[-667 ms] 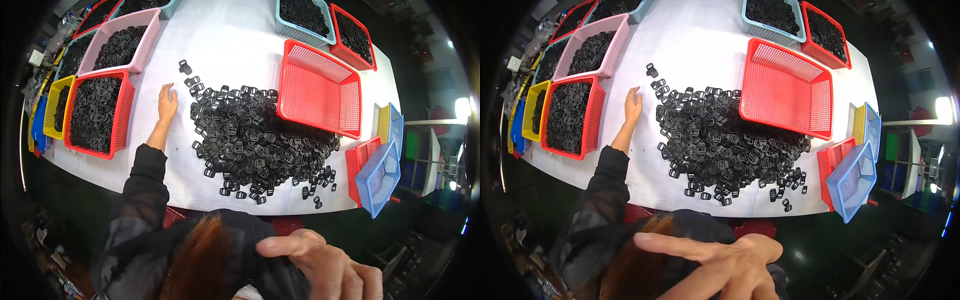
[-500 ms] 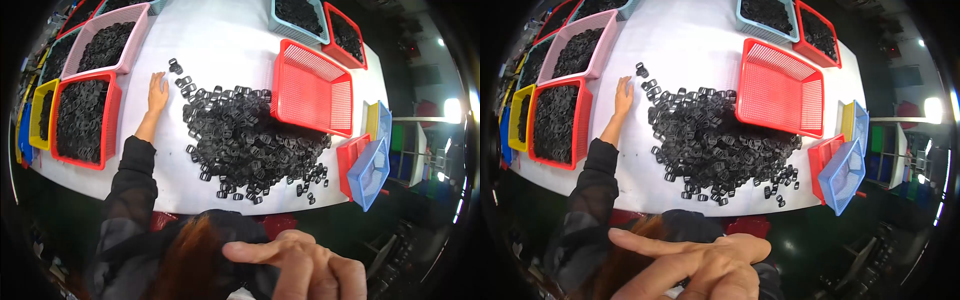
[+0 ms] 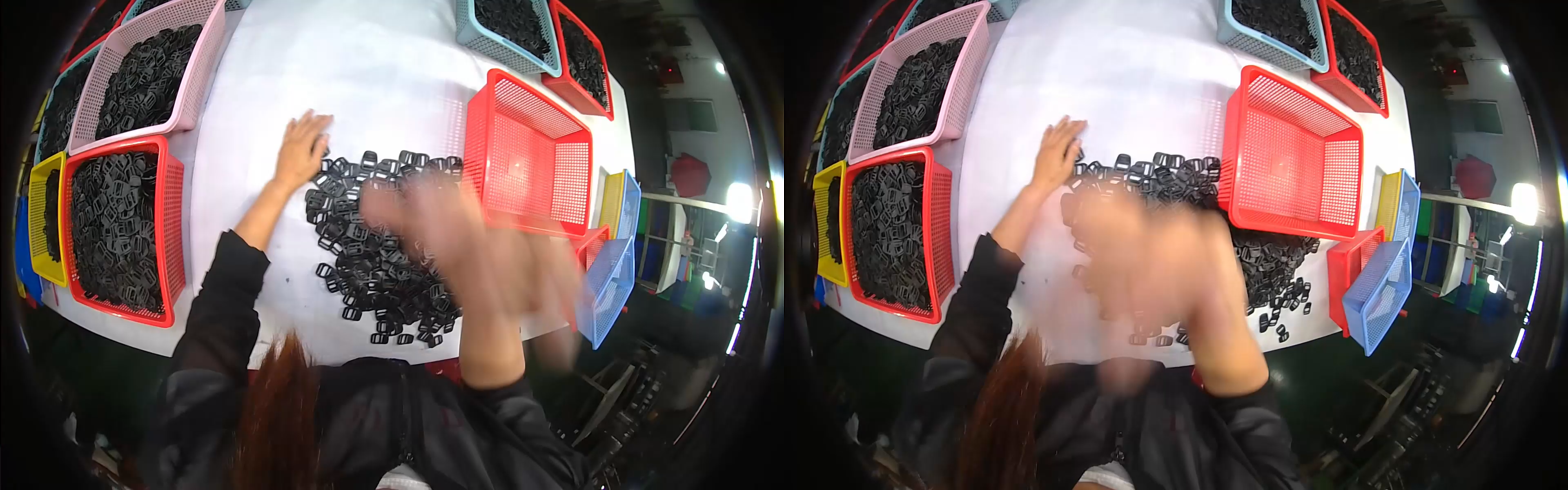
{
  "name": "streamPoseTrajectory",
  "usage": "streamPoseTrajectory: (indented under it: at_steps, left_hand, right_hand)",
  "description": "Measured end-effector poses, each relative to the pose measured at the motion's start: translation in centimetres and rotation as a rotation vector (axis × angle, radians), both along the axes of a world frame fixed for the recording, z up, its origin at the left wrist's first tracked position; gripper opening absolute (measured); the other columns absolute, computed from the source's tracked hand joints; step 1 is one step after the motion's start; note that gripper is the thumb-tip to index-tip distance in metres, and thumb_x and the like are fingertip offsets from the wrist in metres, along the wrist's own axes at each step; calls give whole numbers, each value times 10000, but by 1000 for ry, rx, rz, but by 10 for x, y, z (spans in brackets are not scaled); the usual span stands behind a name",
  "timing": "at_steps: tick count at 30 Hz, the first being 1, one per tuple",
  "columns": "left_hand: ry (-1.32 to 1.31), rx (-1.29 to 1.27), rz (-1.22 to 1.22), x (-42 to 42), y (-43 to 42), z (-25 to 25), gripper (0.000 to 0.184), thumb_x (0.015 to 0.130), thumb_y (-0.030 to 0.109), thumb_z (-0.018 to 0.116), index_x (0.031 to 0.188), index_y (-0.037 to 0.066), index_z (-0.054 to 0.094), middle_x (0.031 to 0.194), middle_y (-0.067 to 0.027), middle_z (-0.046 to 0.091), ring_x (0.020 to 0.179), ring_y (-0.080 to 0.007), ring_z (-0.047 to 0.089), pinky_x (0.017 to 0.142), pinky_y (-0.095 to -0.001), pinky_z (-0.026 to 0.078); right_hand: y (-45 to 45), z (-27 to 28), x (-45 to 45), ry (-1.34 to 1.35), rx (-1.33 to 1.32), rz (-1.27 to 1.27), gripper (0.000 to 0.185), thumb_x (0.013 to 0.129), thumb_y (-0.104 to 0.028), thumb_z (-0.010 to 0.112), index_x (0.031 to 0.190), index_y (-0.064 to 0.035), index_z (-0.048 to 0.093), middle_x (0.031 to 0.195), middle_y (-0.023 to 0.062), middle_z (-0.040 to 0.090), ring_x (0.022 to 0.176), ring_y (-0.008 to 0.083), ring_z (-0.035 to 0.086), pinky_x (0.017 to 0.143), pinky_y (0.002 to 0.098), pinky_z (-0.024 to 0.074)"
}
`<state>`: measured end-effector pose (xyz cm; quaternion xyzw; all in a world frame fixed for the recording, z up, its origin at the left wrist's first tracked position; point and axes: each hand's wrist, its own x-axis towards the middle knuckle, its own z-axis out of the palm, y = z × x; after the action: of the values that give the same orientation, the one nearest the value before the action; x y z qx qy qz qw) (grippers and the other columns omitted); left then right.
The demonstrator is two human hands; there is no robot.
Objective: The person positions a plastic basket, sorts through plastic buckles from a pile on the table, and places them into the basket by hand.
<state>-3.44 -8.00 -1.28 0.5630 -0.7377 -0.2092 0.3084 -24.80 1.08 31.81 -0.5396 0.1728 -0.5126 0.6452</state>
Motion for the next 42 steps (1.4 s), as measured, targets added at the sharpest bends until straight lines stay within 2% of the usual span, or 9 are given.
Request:
streamPoseTrajectory:
  at_steps: [5,7,9,21,25,31,34,39,42]
  left_hand:
    - [44,-14,3,-63,55,16,384,936,235,521,1299,116,569,1352,-92,542,1352,-311,381,1134,-526,208]
    - [86,-7,33,-85,65,18,388,939,237,521,1306,123,567,1368,-86,530,1365,-308,363,1134,-523,190]
    - [132,18,58,-105,79,17,388,939,238,523,1308,123,566,1367,-91,529,1366,-313,359,1135,-523,185]
    - [311,-130,-153,-177,123,28,303,927,206,540,1168,35,606,1234,-159,597,1211,-367,504,1040,-454,344]
    - [276,-108,-190,-186,109,20,319,943,249,510,1182,66,613,1239,-156,601,1236,-367,493,1049,-484,331]
    - [186,-124,-245,-160,105,17,318,933,240,516,1169,55,623,1183,-157,623,1131,-348,553,1000,-456,382]
    - [139,-191,-276,-146,89,8,314,927,209,525,1148,7,621,1144,-185,623,1085,-362,562,992,-448,389]
    - [169,-356,-119,-163,121,71,340,944,177,511,1211,-21,577,1213,-212,590,1164,-381,491,1036,-456,349]
    - [773,136,-411,-204,196,181,336,1006,192,450,1227,-30,571,887,-104,600,820,-195,542,801,-324,443]
  right_hand:
    - [-78,-219,-20,1302,-129,-273,377,924,-337,564,1262,-171,596,1322,132,523,1276,301,451,1046,515,335]
    - [-60,-248,-24,1670,-241,-286,391,918,-387,571,1292,-273,569,1296,61,521,1295,282,410,1054,649,280]
    - [-42,-257,-40,1633,-403,-370,358,918,-308,576,1244,-158,574,1228,105,553,1185,292,492,1005,489,384]
    - [53,-263,-112,1513,-132,-630,390,928,-317,542,1290,-173,553,1348,107,514,1320,300,413,1052,562,339]
    - [101,-206,-155,1355,-136,-689,414,924,-242,575,1328,-164,531,1401,117,482,1307,301,442,1065,405,386]
    - [307,-126,-238,1219,227,-1108,315,913,-156,583,1224,-111,614,1282,124,582,1181,305,556,996,368,434]
    - [448,-170,-275,1393,426,-1314,272,911,-149,558,1160,-77,638,1221,131,608,1134,307,578,973,382,448]
    - [629,-212,-253,1598,1510,-793,312,848,-233,588,1110,-80,661,1078,218,652,1035,385,616,897,453,493]
    - [689,-270,-239,1629,1319,-260,311,833,-270,519,981,-91,724,1108,195,659,1030,371,633,925,437,499]
